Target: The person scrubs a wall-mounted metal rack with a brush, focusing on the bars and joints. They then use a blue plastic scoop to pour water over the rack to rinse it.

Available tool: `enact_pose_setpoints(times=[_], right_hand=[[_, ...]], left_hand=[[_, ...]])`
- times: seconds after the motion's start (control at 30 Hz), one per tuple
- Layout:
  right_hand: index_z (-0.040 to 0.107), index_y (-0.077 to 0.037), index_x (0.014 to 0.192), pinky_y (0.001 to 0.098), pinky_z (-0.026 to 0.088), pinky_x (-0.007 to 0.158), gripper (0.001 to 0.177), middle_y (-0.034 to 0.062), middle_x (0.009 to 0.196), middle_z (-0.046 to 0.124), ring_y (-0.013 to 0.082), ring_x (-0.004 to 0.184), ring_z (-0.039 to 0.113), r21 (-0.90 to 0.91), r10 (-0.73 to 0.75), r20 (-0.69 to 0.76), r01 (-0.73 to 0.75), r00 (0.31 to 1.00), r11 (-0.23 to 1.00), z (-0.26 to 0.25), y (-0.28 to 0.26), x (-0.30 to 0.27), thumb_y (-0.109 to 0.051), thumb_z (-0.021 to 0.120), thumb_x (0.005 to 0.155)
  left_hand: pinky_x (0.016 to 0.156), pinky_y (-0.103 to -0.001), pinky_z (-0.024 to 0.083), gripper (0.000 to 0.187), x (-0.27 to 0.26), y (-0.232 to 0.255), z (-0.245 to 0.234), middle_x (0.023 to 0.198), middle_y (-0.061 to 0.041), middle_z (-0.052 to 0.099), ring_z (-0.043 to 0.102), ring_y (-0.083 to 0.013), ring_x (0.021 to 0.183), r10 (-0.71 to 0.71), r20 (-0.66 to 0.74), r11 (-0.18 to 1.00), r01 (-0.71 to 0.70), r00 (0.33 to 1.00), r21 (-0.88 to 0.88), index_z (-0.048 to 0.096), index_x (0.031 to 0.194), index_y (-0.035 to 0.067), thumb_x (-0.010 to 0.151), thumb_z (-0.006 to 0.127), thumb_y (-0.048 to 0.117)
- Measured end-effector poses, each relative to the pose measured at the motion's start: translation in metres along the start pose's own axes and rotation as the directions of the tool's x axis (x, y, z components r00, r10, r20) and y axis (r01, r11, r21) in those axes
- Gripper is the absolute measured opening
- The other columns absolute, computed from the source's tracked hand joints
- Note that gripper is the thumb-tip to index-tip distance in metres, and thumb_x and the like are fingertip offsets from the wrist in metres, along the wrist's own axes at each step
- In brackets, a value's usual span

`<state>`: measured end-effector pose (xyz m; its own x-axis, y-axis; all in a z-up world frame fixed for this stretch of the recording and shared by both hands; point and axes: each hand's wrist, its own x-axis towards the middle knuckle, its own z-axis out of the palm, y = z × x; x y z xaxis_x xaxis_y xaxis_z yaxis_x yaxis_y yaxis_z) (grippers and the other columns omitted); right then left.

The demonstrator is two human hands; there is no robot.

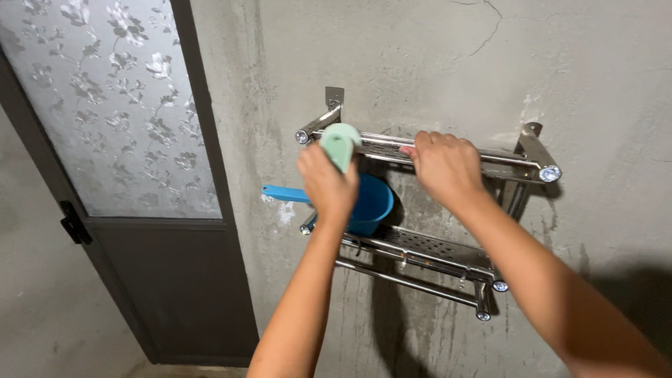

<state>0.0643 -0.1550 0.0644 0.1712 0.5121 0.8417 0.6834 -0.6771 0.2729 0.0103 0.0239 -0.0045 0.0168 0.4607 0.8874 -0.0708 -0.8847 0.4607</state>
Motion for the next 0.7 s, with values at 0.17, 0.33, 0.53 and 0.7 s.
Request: enact_pose_setpoints(times=[0.17,0.33,0.53,0.7], right_hand=[[0.067,-0.007,0.097,0.0447,0.059,0.068,0.058,0.015,0.086,0.074,0.0306,0.077,0.074,-0.087,0.1,0.449,-0.068,0.888,0.994,-0.014,0.004,0.016,-0.058,0.043,0.105],[0.074,-0.011,0.099,0.0531,0.056,0.082,0.064,0.0192,0.09,0.075,0.0381,0.09,0.072,0.048,0.09,0.566,-0.141,0.819,0.989,-0.017,0.012,0.033,-0.061,0.035,0.102],[0.078,-0.007,0.088,0.0559,0.055,0.089,0.079,0.0236,0.091,0.073,0.0424,0.095,0.071,0.049,0.17,0.598,-0.247,0.783,0.968,-0.009,0.016,0.036,-0.062,0.024,0.107],[0.078,-0.012,0.093,0.0571,0.055,0.084,0.073,0.0245,0.089,0.073,0.045,0.089,0.071,0.048,0.184,0.509,-0.241,0.841,0.969,-0.007,0.012,0.03,-0.058,0.024,0.107]], left_hand=[[0.093,-0.054,0.045,0.06,-0.001,-0.011,-0.003,0.113,-0.024,0.053,0.05,-0.0457,0.11,0.012,-0.055,1.0,-0.014,0.998,-0.027,0.05,0.122,-0.004,0.075,0.082,0.016],[0.09,-0.054,0.044,0.056,-0.002,-0.016,-0.005,0.113,-0.025,0.053,0.05,-0.0467,0.109,0.102,0.056,0.99,-0.096,0.993,-0.1,0.051,0.121,-0.004,0.079,0.082,0.016],[0.09,-0.054,0.044,0.057,-0.008,-0.01,-0.001,0.112,-0.025,0.051,0.05,-0.0454,0.107,0.051,-0.029,0.997,-0.053,0.998,-0.059,0.05,0.12,-0.005,0.078,0.081,0.015],[0.088,-0.052,0.045,0.056,-0.019,-0.004,0.003,0.111,-0.024,0.052,0.05,-0.0448,0.108,0.155,0.137,0.975,-0.129,0.978,-0.183,0.051,0.12,-0.004,0.075,0.08,0.013]])
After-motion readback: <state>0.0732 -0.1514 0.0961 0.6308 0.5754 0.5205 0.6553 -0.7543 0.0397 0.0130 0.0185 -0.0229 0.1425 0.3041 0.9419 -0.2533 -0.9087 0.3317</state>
